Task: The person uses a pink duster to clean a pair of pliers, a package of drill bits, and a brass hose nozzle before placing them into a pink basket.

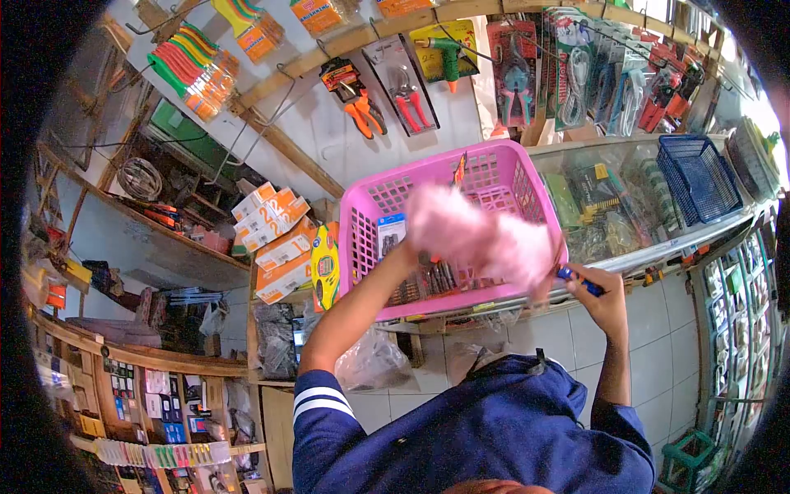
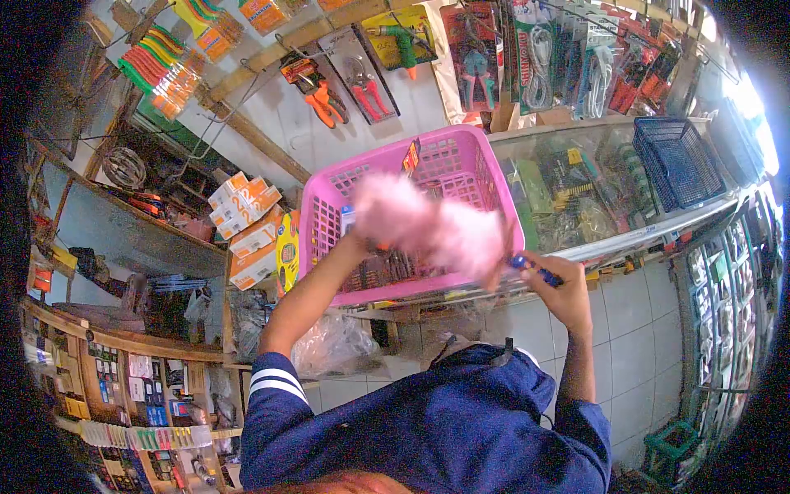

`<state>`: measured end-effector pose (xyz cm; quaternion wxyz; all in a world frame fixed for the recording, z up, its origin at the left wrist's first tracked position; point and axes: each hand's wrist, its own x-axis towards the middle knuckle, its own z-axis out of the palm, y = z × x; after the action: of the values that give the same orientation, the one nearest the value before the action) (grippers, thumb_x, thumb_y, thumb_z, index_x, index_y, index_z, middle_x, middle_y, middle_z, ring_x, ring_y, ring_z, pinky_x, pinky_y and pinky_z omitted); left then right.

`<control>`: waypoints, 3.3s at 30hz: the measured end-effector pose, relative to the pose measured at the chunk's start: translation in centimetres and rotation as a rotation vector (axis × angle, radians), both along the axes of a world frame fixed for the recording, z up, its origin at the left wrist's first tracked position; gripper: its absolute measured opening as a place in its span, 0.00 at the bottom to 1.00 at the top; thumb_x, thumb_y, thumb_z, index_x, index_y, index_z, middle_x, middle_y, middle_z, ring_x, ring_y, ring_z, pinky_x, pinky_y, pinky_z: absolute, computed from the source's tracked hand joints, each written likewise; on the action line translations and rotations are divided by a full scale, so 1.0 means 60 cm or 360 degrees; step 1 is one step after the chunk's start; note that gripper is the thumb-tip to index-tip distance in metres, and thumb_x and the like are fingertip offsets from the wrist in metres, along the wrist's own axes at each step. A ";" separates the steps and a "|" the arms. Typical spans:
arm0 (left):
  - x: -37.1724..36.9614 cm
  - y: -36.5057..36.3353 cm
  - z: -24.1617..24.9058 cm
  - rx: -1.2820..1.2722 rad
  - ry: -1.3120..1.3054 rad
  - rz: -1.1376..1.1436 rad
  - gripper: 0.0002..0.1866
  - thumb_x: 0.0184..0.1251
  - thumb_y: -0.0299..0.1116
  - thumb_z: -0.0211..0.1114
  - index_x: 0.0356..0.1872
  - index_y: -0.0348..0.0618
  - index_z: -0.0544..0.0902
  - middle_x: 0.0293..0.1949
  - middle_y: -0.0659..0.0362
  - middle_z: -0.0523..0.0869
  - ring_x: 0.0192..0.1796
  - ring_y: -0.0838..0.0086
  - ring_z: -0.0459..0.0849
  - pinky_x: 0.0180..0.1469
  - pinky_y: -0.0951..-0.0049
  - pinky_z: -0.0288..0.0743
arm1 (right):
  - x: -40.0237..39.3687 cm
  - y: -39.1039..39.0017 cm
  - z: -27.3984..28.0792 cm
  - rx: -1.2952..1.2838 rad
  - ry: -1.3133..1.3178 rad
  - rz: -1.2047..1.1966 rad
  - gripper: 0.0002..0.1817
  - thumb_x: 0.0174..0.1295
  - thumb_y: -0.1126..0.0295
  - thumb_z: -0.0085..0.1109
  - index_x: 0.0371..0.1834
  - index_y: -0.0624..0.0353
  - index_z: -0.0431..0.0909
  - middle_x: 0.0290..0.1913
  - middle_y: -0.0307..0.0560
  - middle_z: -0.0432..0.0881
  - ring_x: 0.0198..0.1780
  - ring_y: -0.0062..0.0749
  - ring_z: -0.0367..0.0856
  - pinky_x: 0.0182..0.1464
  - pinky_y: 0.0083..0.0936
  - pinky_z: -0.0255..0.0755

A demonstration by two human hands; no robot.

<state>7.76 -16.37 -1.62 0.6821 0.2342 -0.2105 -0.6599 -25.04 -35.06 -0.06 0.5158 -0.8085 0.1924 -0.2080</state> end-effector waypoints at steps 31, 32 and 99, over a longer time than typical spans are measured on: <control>-0.031 0.000 -0.009 0.0070 -0.0406 0.0563 0.25 0.73 0.54 0.52 0.62 0.49 0.72 0.56 0.58 0.80 0.58 0.70 0.79 0.58 0.61 0.77 | -0.001 -0.007 -0.018 0.0013 -0.0121 0.0024 0.19 0.55 0.73 0.69 0.51 0.64 0.83 0.31 0.45 0.84 0.32 0.20 0.75 0.36 0.20 0.71; -0.035 0.002 -0.002 0.0112 -0.0344 0.0503 0.27 0.75 0.56 0.49 0.65 0.50 0.71 0.59 0.58 0.80 0.60 0.70 0.78 0.60 0.59 0.77 | -0.001 -0.007 -0.022 0.0050 -0.0122 -0.0071 0.19 0.55 0.73 0.69 0.51 0.64 0.83 0.31 0.44 0.84 0.32 0.19 0.75 0.37 0.20 0.71; -0.006 -0.010 0.025 0.0280 -0.0603 0.0162 0.52 0.57 0.83 0.32 0.67 0.50 0.69 0.52 0.53 0.83 0.54 0.63 0.81 0.47 0.55 0.80 | 0.012 -0.045 -0.015 0.0060 -0.0170 -0.0064 0.20 0.64 0.68 0.62 0.56 0.67 0.80 0.38 0.46 0.86 0.34 0.19 0.79 0.37 0.21 0.76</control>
<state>7.37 -16.96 -0.11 0.6396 0.4231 -0.2645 -0.5847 -24.30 -37.78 -0.95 0.5362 -0.7823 0.1848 -0.2575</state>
